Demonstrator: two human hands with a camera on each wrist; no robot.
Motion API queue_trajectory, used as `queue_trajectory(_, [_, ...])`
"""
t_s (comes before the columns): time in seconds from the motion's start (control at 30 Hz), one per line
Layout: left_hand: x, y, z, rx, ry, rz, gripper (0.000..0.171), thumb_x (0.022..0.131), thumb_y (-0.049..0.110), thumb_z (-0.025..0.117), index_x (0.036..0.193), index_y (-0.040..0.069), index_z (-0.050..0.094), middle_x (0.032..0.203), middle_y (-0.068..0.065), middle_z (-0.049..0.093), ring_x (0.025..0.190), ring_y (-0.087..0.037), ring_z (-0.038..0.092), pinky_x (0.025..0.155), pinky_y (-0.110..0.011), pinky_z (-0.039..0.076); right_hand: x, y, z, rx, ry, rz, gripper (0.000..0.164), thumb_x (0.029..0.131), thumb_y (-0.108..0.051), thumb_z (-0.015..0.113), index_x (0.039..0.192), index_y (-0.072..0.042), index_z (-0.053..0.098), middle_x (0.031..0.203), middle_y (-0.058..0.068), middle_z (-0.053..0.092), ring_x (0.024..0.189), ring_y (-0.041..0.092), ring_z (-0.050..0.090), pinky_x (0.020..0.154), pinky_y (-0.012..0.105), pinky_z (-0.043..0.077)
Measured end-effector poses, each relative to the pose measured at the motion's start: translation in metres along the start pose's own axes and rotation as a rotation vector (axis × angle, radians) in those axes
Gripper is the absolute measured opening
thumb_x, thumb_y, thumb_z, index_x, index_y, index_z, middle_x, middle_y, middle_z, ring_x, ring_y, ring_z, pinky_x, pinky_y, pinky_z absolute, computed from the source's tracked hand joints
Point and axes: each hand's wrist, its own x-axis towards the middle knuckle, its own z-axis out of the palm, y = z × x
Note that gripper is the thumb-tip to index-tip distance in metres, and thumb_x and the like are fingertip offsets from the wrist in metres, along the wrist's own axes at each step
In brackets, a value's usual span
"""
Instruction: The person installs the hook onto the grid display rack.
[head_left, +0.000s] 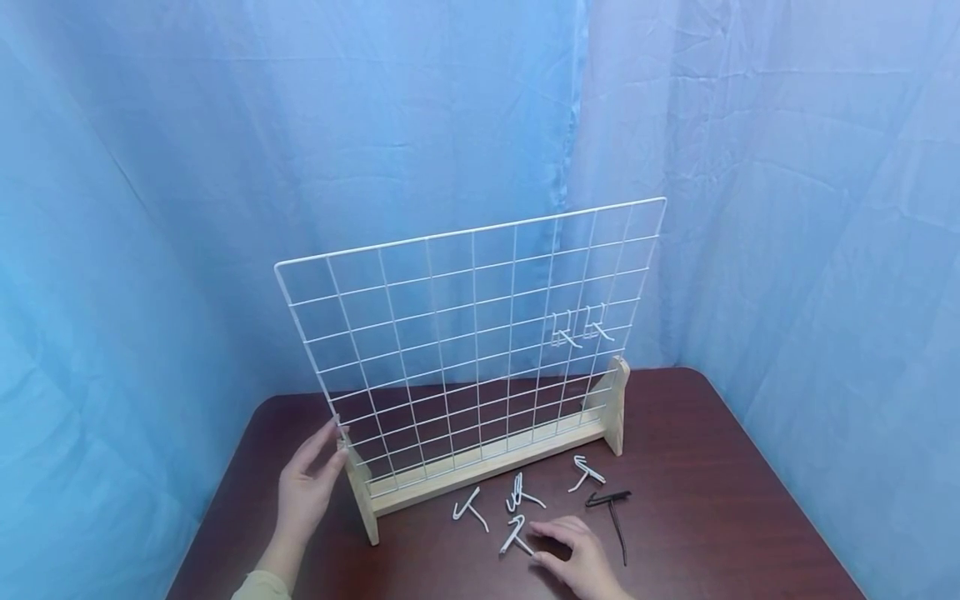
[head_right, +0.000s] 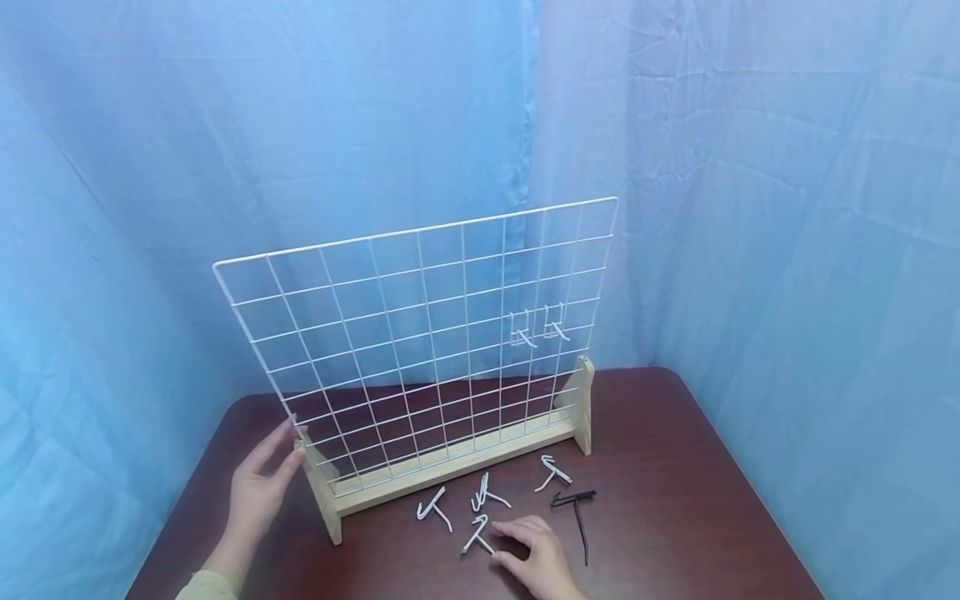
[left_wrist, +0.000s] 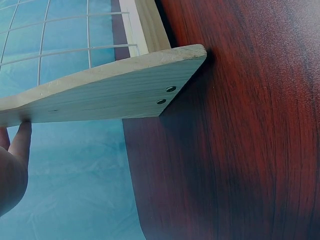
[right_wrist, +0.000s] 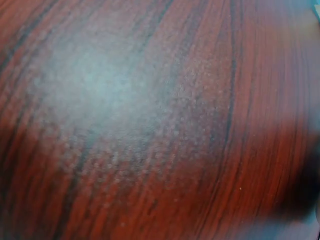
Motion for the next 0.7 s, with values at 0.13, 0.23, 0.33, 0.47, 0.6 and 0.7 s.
queue_trajectory(0.13, [0.0,0.0,0.0,-0.009,0.002,0.004,0.05,0.087,-0.009,0.069,0.135,0.005,0.06,0.121,0.0,0.068,0.111,0.007,0.055,0.088,-0.013,0.052,-0.0022,0.0039,0.003,-0.036,-0.026,-0.069,0.047,0.062,-0.017,0.093,0.106,-0.014,0.077,0.102,-0.003,0.073,0.095,0.015,0.064,0.093,0.009,0.041])
queue_trajectory(0.23, [-0.0006,0.0005,0.0001,-0.007,0.0,0.006,0.051,0.088,-0.008,0.069,0.136,0.005,0.06,0.12,0.007,0.067,0.112,0.007,0.055,0.088,-0.013,0.052,-0.0034,0.0064,0.0046,-0.049,-0.031,-0.121,0.047,0.062,-0.017,0.093,0.106,-0.013,0.077,0.102,0.002,0.073,0.096,0.019,0.064,0.096,0.01,0.041])
queue_trajectory(0.33, [-0.0008,0.0003,0.0002,0.011,-0.002,0.005,0.05,0.089,-0.007,0.069,0.136,0.006,0.06,0.12,0.009,0.067,0.112,0.008,0.054,0.088,-0.012,0.051,-0.0029,0.0075,0.0054,-0.046,-0.03,-0.163,0.046,0.062,-0.017,0.092,0.105,-0.012,0.077,0.102,0.002,0.074,0.096,0.021,0.065,0.097,0.011,0.04])
queue_trajectory(0.47, [-0.0004,0.0001,0.0002,0.022,-0.002,0.001,0.049,0.089,-0.006,0.069,0.136,0.006,0.06,0.121,0.004,0.068,0.112,0.008,0.054,0.088,-0.012,0.051,-0.0014,0.0074,0.0056,-0.041,-0.026,-0.201,0.045,0.062,-0.015,0.092,0.105,-0.012,0.077,0.102,-0.001,0.074,0.096,0.022,0.065,0.098,0.013,0.04])
queue_trajectory(0.6, [-0.0009,0.0022,-0.0002,0.03,-0.006,-0.006,0.049,0.09,-0.005,0.068,0.137,0.006,0.059,0.122,0.001,0.067,0.112,0.009,0.053,0.088,-0.012,0.051,-0.0012,0.0075,0.006,-0.037,-0.015,-0.214,0.044,0.062,-0.014,0.091,0.104,-0.011,0.078,0.101,-0.002,0.074,0.095,0.022,0.065,0.098,0.014,0.04])
queue_trajectory(0.7, [-0.0008,0.0029,-0.0003,0.037,-0.008,-0.007,0.05,0.09,-0.005,0.068,0.137,0.006,0.059,0.124,-0.005,0.067,0.112,0.009,0.053,0.088,-0.011,0.051,-0.0014,0.0081,0.0067,-0.038,-0.011,-0.218,0.044,0.062,-0.014,0.091,0.103,-0.011,0.078,0.101,-0.003,0.074,0.096,0.023,0.064,0.098,0.014,0.039])
